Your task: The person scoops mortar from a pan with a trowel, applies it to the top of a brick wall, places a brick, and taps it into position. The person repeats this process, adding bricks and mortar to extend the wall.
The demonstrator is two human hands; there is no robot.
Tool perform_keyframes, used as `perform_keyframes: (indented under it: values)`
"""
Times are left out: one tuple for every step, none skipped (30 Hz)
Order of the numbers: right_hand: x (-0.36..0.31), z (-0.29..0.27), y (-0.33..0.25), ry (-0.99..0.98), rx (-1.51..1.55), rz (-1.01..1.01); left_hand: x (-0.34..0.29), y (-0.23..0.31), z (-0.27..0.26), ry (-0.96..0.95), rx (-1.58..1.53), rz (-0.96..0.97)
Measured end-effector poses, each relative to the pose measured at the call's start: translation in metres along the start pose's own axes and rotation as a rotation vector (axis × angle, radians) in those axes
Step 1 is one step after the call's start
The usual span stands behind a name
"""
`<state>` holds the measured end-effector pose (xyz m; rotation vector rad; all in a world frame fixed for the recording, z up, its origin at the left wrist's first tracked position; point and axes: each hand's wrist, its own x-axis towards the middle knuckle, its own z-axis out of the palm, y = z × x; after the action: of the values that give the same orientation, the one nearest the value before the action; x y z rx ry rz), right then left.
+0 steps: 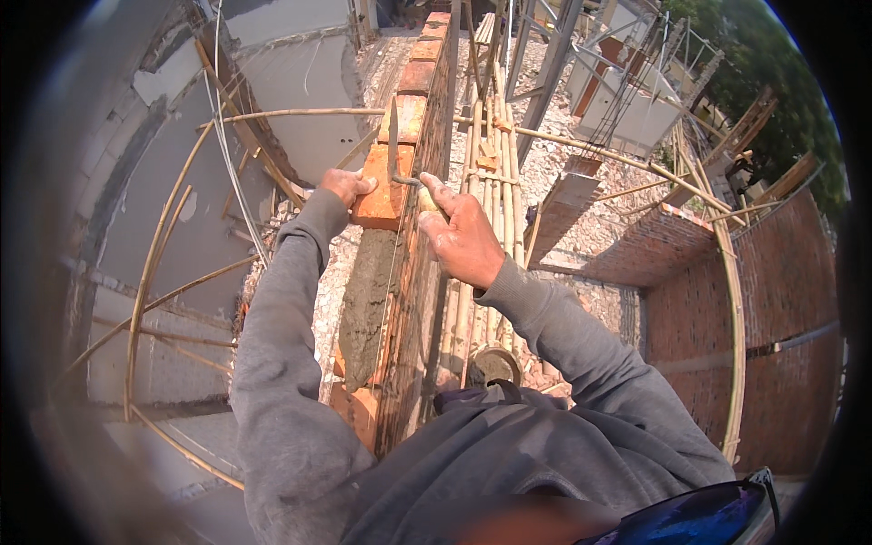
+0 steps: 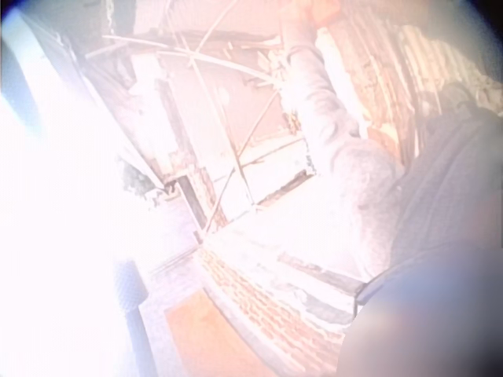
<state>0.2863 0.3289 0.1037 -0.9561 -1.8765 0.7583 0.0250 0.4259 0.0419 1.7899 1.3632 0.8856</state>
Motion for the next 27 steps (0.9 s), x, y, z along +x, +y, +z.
perform_keyframes:
  values:
    - [0.000, -0.002, 0.000, -0.049, -0.064, 0.036, 0.000, -0.006, 0.000, -0.026, 0.065, 0.072]
    - [-0.001, -0.004, 0.000, -0.136, 0.008, 0.165, 0.000, -0.011, 0.000, -0.047, 0.128, 0.146]
    - [-0.001, -0.009, 0.001, -0.146, 0.173, 0.241, 0.001, -0.014, -0.002, -0.063, 0.189, 0.217]
    - [-0.002, -0.013, 0.002, -0.156, 0.338, 0.310, 0.002, -0.016, -0.002, -0.060, 0.215, 0.232]
    - [-0.001, -0.018, 0.003, -0.173, 0.528, 0.321, 0.002, -0.016, -0.003, -0.057, 0.241, 0.247]
    - [-0.003, -0.025, 0.006, -0.152, 0.522, 0.293, -0.001, -0.016, -0.001, -0.044, 0.229, 0.200]
    - [-0.005, -0.030, 0.010, -0.097, 0.360, 0.291, -0.002, -0.014, -0.001, -0.050, 0.097, 0.109]
    - [-0.007, -0.034, 0.014, -0.042, 0.234, 0.220, -0.003, -0.011, 0.000, -0.034, 0.127, 0.083]
    - [-0.010, -0.035, 0.019, 0.015, 0.148, 0.167, -0.003, -0.008, -0.001, -0.039, 0.038, 0.013]
    - [-0.014, -0.037, 0.025, 0.022, 0.181, 0.229, -0.003, -0.004, -0.002, -0.044, 0.023, 0.013]
    - [-0.017, -0.038, 0.031, 0.031, 0.162, 0.223, -0.002, -0.001, -0.003, -0.049, 0.008, 0.014]
    - [-0.022, -0.039, 0.037, 0.029, 0.155, 0.260, -0.001, 0.001, -0.004, -0.050, 0.064, 0.086]
    - [-0.026, -0.038, 0.044, 0.038, 0.118, 0.334, 0.000, 0.003, -0.005, -0.045, 0.090, 0.073]
    - [-0.030, -0.038, 0.052, 0.035, 0.212, 0.362, 0.000, 0.004, -0.006, -0.039, 0.116, 0.060]
    - [-0.034, -0.038, 0.060, 0.041, 0.240, 0.414, 0.000, 0.003, -0.007, -0.033, 0.110, -0.041]
    - [-0.037, -0.037, 0.070, 0.064, 0.288, 0.468, 0.000, 0.002, -0.007, -0.027, 0.102, -0.143]
    - [-0.042, -0.035, 0.080, 0.072, 0.370, 0.476, -0.001, 0.001, -0.007, -0.030, 0.084, -0.054]
    - [-0.042, -0.036, 0.092, 0.012, 0.229, 0.575, -0.002, 0.000, -0.006, -0.034, 0.066, 0.035]
    - [-0.046, -0.030, 0.103, 0.037, 0.061, 0.565, -0.003, -0.001, -0.007, -0.040, 0.117, 0.108]
    - [-0.048, -0.022, 0.114, 0.071, -0.076, 0.505, -0.003, -0.002, -0.006, -0.042, 0.167, 0.183]
    - [-0.049, -0.013, 0.125, 0.106, -0.214, 0.441, -0.003, -0.002, -0.006, -0.045, 0.284, 0.244]
    - [-0.050, -0.004, 0.134, 0.060, -0.054, 0.623, -0.002, -0.001, -0.004, -0.027, 0.214, 0.171]
    - [-0.049, 0.009, 0.141, 0.136, -0.202, 0.547, -0.001, -0.001, -0.004, -0.004, 0.142, 0.100]
    - [-0.048, 0.020, 0.146, 0.171, -0.194, 0.475, 0.001, 0.000, -0.001, 0.035, -0.115, -0.110]
    - [-0.046, 0.031, 0.147, 0.185, -0.195, 0.491, 0.003, 0.001, 0.001, 0.048, -0.405, -0.306]
    - [-0.045, 0.041, 0.146, 0.146, -0.231, 0.474, 0.004, 0.000, 0.001, 0.060, -0.309, -0.342]
    - [-0.045, 0.050, 0.142, 0.100, -0.268, 0.486, 0.005, 0.000, 0.002, 0.048, -0.248, -0.360]
